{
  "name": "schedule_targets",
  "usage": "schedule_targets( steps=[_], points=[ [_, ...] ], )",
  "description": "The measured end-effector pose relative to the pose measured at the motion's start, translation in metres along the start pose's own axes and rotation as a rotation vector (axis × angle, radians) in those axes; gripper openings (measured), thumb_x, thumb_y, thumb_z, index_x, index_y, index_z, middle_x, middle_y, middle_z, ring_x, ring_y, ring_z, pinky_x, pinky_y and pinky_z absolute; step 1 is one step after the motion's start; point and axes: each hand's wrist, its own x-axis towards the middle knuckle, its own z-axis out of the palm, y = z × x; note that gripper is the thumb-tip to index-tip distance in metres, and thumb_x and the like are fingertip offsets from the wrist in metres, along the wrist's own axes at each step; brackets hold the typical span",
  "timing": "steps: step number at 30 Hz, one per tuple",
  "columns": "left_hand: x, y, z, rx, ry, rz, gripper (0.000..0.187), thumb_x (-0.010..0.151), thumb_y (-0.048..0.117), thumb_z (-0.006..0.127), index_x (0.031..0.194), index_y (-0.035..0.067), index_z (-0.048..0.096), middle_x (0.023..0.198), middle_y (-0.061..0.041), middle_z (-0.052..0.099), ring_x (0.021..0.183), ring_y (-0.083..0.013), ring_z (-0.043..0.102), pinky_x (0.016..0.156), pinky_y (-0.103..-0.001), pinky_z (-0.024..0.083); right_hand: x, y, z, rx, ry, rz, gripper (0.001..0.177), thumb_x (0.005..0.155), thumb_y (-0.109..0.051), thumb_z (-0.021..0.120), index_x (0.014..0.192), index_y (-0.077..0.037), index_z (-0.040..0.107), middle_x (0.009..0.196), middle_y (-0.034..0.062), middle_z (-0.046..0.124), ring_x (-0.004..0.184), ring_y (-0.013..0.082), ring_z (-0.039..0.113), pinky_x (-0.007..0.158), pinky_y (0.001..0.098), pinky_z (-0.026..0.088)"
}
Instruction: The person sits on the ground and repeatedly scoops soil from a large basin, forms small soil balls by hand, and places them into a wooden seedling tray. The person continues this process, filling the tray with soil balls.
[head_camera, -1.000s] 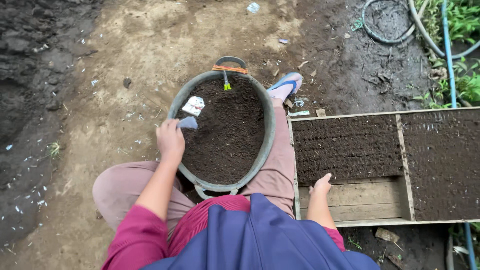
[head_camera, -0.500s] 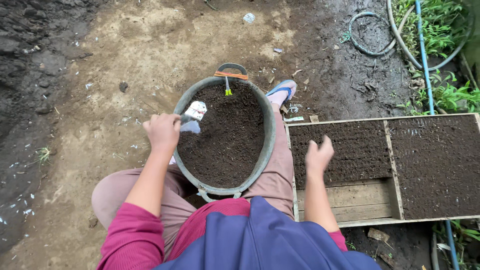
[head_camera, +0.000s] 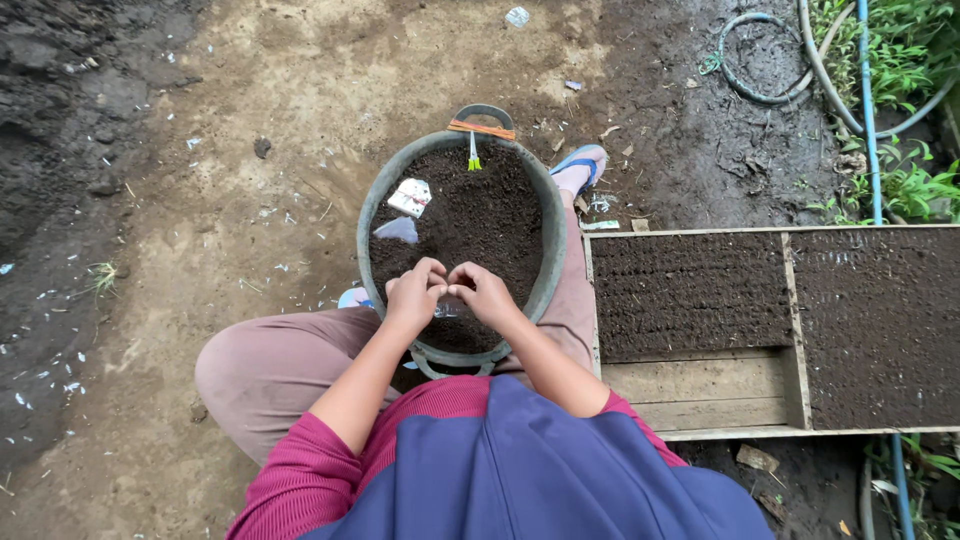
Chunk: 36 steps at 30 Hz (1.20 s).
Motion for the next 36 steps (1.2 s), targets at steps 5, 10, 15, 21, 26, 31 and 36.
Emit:
schedule_targets(
  steps=[5,10,15,21,26,31,36],
  points=[
    [0.002,0.000,0.014,0.150,-0.020,0.064,0.016,0.091,0.020,0.051,0.106,0.023,0.044,0.086,0.006,0.069,0.096,-0.0172,0.060,0.095,-0.041,0.026,0.000,0.029,0.011,-0.218,0.070,-0.241,0.007,0.089,-0.021,0.058,0.091,-0.016,0.061,0.082,0.0086,0.063,0.087,0.0294,0.063,0.077,0.0392,0.051],
    [-0.007,0.000,0.008,0.292,-0.024,0.169,0.009,0.085,0.033,0.058,0.086,0.025,0.054,0.083,0.005,0.062,0.095,-0.0199,0.058,0.092,-0.048,0.029,-0.013,0.002,-0.013,-0.229,-0.104,-0.133,0.012,0.086,-0.011,0.056,0.095,-0.017,0.061,0.083,0.0111,0.067,0.088,0.0351,0.062,0.079,0.0451,0.049],
    [-0.009,-0.018,0.026,0.574,-0.193,0.197,0.011,0.081,0.029,0.062,0.089,0.026,0.070,0.109,-0.004,0.052,0.078,-0.0320,0.066,0.064,-0.045,0.052,-0.014,-0.003,-0.017,-1.004,-0.229,-0.385,0.008,0.073,-0.022,0.068,0.080,-0.026,0.068,0.104,0.0019,0.051,0.095,0.0237,0.054,0.072,0.0341,0.049],
    [-0.052,0.064,-0.038,0.268,0.128,-0.109,0.041,0.092,0.021,0.049,0.119,-0.009,0.055,0.105,-0.028,0.062,0.106,-0.0344,0.060,0.085,-0.038,0.048,-0.018,0.010,0.029,-0.829,0.409,-0.946,0.011,0.072,-0.022,0.063,0.069,-0.015,0.054,0.076,0.0033,0.045,0.069,0.0216,0.048,0.056,0.0330,0.037],
    [-0.015,-0.031,-0.029,0.178,0.236,-0.238,0.021,0.082,0.021,0.051,0.084,0.030,0.070,0.087,0.001,0.066,0.088,-0.0276,0.066,0.079,-0.042,0.053,0.026,0.029,0.042,-0.302,-0.001,-0.684,0.030,0.075,-0.007,0.063,0.103,-0.019,0.064,0.112,0.0068,0.056,0.105,0.0327,0.056,0.087,0.0435,0.048],
    [-0.014,-0.029,-0.052,0.175,0.346,-0.218,0.021,0.082,0.018,0.053,0.095,0.025,0.068,0.098,-0.001,0.065,0.090,-0.0278,0.065,0.082,-0.042,0.052,0.027,0.042,0.074,-0.482,-0.023,-1.072,0.027,0.085,-0.028,0.060,0.101,-0.008,0.066,0.113,0.0114,0.064,0.113,0.0330,0.053,0.097,0.0467,0.040],
    [-0.005,-0.026,-0.037,0.163,0.361,-0.128,0.023,0.077,0.020,0.052,0.092,0.027,0.068,0.097,0.001,0.062,0.091,-0.0266,0.064,0.081,-0.043,0.053,0.016,0.084,0.046,-0.750,-0.275,-1.197,0.024,0.086,-0.034,0.048,0.075,-0.017,0.062,0.080,0.0016,0.060,0.107,0.0223,0.052,0.103,0.0465,0.032]
  ],
)
